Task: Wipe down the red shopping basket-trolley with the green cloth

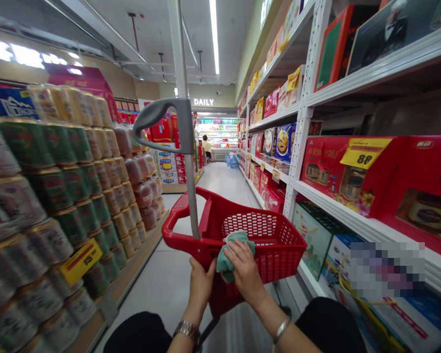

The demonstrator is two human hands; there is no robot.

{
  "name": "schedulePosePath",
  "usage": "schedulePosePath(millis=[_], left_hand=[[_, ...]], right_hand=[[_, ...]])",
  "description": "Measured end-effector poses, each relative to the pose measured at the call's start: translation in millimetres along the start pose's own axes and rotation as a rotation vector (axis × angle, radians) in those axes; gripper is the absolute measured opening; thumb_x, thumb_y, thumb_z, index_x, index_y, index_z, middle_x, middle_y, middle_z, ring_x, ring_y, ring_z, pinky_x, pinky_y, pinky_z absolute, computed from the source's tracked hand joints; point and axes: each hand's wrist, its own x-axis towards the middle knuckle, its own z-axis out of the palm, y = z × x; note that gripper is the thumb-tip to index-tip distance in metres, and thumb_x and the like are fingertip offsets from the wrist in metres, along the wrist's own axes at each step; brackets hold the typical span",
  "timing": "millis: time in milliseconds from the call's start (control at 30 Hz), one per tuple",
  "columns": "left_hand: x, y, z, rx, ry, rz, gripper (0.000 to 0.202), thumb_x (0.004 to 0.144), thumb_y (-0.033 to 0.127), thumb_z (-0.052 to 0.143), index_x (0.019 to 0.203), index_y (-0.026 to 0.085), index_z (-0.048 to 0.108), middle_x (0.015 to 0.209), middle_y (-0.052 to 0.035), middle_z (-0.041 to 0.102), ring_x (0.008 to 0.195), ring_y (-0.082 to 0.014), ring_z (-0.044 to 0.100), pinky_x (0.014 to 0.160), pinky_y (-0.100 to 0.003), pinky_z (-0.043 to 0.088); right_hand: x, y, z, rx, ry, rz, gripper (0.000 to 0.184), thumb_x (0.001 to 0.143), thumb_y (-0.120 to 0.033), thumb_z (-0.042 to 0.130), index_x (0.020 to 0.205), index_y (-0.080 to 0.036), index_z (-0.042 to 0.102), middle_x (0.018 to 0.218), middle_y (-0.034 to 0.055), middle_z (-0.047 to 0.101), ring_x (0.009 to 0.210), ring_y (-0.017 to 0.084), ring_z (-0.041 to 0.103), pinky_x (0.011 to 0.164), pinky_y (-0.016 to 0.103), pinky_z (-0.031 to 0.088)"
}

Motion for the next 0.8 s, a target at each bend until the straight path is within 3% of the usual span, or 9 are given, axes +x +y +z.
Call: schedulePosePath(millis=[300,500,800], left_hand=[[-1,3,-2.8,0.067,-0.012,-0.008,0.042,0.078,0.046,0.066,0.097,0.028,0.033,0.093,-0.0127,0.074,0.088,-0.0342,0.076,0.076,-0.046,0.059],[-2,2,-1.0,0.085,-0.029,0.008,0.04,0.081,0.044,0.066,0.101,0.026,0.036,0.094,-0.0137,0.075,0.094,-0.0343,0.077,0.079,-0.044,0.06],[-8,4,1.5,0.147,-0.044,0.005,0.041,0.081,0.046,0.066,0.099,0.026,0.035,0.096,-0.0157,0.075,0.092,-0.0355,0.076,0.077,-0.045,0.058]], right_hand=[[29,14,-19,-0.05,-0.139,0.175,0.059,0.084,0.0,0.048,0.137,-0.021,0.065,0.131,0.0095,0.072,0.123,0.025,0.061,0.11,0.045,0.043],[33,13,-23,0.012,-0.194,0.289,0.048,0.085,-0.003,0.053,0.125,-0.023,0.07,0.122,0.0073,0.074,0.113,0.024,0.064,0.102,0.039,0.045],[24,16,-26,0.013,-0.136,0.255,0.049,0.085,-0.002,0.051,0.126,-0.023,0.068,0.125,0.0066,0.072,0.117,0.024,0.061,0.107,0.041,0.039]])
